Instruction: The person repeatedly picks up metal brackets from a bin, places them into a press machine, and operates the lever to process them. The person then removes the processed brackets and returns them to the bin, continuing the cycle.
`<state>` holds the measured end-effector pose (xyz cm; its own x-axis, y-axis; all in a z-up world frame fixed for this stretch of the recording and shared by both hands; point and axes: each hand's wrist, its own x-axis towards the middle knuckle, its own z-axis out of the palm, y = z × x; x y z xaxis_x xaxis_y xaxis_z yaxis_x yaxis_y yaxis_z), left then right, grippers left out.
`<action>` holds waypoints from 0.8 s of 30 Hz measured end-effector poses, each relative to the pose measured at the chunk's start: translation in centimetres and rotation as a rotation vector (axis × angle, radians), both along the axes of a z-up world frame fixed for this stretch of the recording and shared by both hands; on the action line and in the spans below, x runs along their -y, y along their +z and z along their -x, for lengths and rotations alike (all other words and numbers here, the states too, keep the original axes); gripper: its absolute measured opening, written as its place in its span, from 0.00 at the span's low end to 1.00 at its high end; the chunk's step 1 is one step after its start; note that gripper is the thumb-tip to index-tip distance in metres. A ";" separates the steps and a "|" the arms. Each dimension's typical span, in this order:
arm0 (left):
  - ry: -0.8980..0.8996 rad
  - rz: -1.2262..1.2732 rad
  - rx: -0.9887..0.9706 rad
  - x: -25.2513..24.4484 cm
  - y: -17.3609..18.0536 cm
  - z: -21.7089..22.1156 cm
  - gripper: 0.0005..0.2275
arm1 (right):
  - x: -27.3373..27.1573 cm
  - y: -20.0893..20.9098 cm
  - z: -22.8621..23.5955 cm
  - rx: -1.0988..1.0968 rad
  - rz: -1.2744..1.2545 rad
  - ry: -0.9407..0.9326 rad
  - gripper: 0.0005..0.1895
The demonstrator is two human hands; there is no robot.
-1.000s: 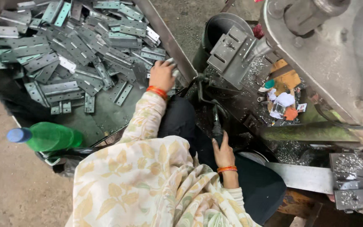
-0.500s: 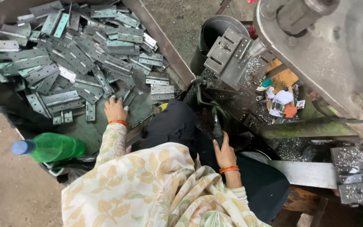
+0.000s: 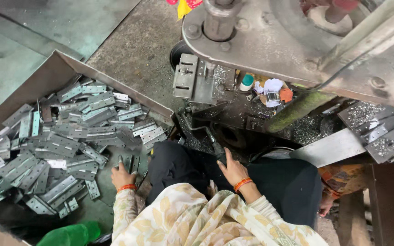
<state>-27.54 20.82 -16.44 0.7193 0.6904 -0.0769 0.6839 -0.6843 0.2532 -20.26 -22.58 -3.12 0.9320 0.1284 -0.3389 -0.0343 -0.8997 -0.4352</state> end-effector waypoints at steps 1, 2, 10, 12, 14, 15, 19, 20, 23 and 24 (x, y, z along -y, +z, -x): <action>-0.004 0.002 -0.013 0.0 0.2 -0.3 0.45 | 0.0 -0.2 0.0 0.004 -0.015 0.002 0.39; 0.017 0.065 -0.011 0.1 0.5 -0.4 0.46 | 0.1 -0.3 0.0 0.007 -0.027 0.008 0.39; 0.099 0.417 0.189 -1.2 1.6 0.2 0.47 | 0.1 0.2 -0.1 -0.015 -0.042 0.006 0.40; 0.080 0.396 0.254 -1.5 1.9 0.1 0.43 | 0.1 0.6 -0.1 -0.034 -0.036 0.012 0.40; 0.067 0.357 0.275 -1.6 2.9 -0.3 0.40 | 0.0 1.0 -0.1 -0.050 -0.013 0.019 0.41; 0.061 0.328 0.265 -1.7 3.8 -0.8 0.39 | 0.0 1.1 0.0 -0.056 -0.013 0.019 0.40; -0.066 0.395 0.575 -0.4 9.5 -5.9 0.35 | -0.1 1.6 0.0 -0.052 -0.015 0.024 0.40; -0.078 0.541 0.667 0.6 11.1 -7.7 0.35 | -0.1 1.6 -0.1 -0.045 -0.016 0.025 0.40; -0.187 0.713 0.713 4.4 15.7 -14.0 0.34 | -0.1 1.4 0.0 -0.041 -0.028 0.019 0.40; -0.262 0.792 0.778 6.3 16.8 -16.4 0.36 | -0.1 1.4 0.0 -0.042 -0.035 0.019 0.40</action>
<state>-11.15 14.55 0.34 0.8773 0.4679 0.1063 0.0116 -0.2421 0.9702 -20.27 -22.47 -1.75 0.9144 0.1585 -0.3726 -0.0363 -0.8845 -0.4652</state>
